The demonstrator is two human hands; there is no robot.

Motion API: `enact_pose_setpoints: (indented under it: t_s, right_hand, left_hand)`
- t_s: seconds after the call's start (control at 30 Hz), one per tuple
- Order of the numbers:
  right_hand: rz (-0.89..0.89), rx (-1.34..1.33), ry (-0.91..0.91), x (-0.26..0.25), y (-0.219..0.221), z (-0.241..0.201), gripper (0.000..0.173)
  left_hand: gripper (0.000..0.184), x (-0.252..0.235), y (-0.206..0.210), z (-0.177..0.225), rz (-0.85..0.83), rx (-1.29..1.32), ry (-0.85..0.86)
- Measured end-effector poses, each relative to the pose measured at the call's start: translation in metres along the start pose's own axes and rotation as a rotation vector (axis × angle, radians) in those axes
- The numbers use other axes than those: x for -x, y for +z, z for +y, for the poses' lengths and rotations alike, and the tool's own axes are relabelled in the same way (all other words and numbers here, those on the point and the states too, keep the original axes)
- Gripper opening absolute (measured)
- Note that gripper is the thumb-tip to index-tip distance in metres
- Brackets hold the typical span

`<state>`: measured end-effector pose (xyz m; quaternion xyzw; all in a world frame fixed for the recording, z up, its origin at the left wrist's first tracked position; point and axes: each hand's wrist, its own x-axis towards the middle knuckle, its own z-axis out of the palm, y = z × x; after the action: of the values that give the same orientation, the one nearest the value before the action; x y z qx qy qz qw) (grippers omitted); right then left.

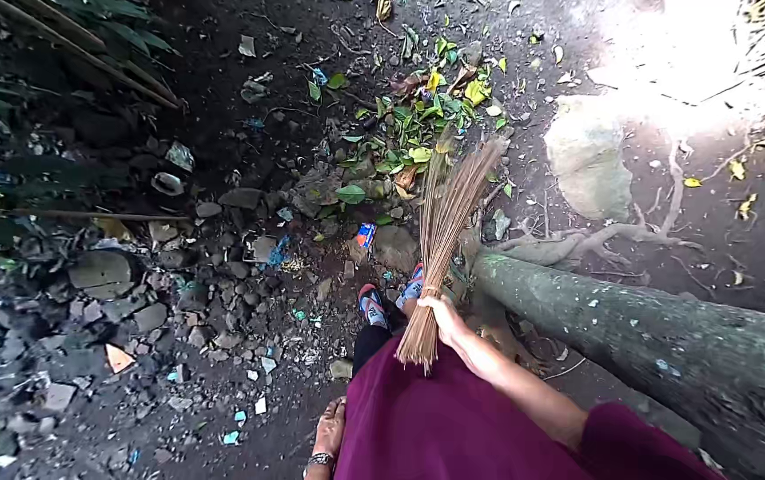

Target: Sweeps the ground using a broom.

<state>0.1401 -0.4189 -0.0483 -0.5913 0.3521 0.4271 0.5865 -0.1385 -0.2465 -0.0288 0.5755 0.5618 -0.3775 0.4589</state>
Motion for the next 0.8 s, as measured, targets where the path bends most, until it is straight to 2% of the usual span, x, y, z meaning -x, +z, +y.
enact_pose_setpoints:
  t_s: [0.03,0.13,0.2,0.27,0.33,0.43,0.53,0.63,0.7,0.8]
  right_hand:
    - [-0.047,-0.024,0.070,0.021,0.000,-0.001,0.044]
    - [-0.259,-0.043,0.313,0.060,-0.004,-0.002,0.019]
    - [-0.485,-0.011,0.444,0.057,-0.005,0.008,0.023]
    - [-0.616,0.077,0.505,0.034,0.001,0.017,0.024]
    - [-0.578,0.139,0.454,0.012,0.009,0.013,0.022]
    - [-0.236,0.059,0.249,-0.007,0.017,0.003,0.016]
    - [0.025,0.042,0.064,-0.020,0.020,0.029,0.031]
    - [0.030,0.051,0.026,0.003,0.029,0.044,0.044]
    - [-0.022,0.049,0.059,0.031,0.038,0.031,0.039]
    - [-0.220,0.074,0.192,0.063,0.044,0.008,0.030]
  left_hand:
    - [0.038,0.001,0.002,-0.004,-0.001,0.005,-0.010]
    - [0.038,-0.001,0.000,-0.007,-0.009,-0.008,-0.022]
    - [0.038,-0.003,-0.002,-0.007,-0.013,-0.037,-0.017]
    - [0.038,-0.005,-0.004,-0.005,-0.008,-0.052,-0.002]
    - [0.037,-0.004,-0.007,0.000,-0.005,-0.047,0.014]
    - [0.036,0.001,-0.010,0.005,0.002,-0.030,0.037]
    - [0.037,0.002,-0.011,0.001,0.003,-0.004,0.032]
    - [0.036,-0.001,-0.004,-0.012,-0.002,0.042,0.006]
    - [0.035,0.000,0.003,-0.018,0.012,0.060,-0.019]
    - [0.038,0.006,0.007,-0.013,-0.020,-0.015,-0.071]
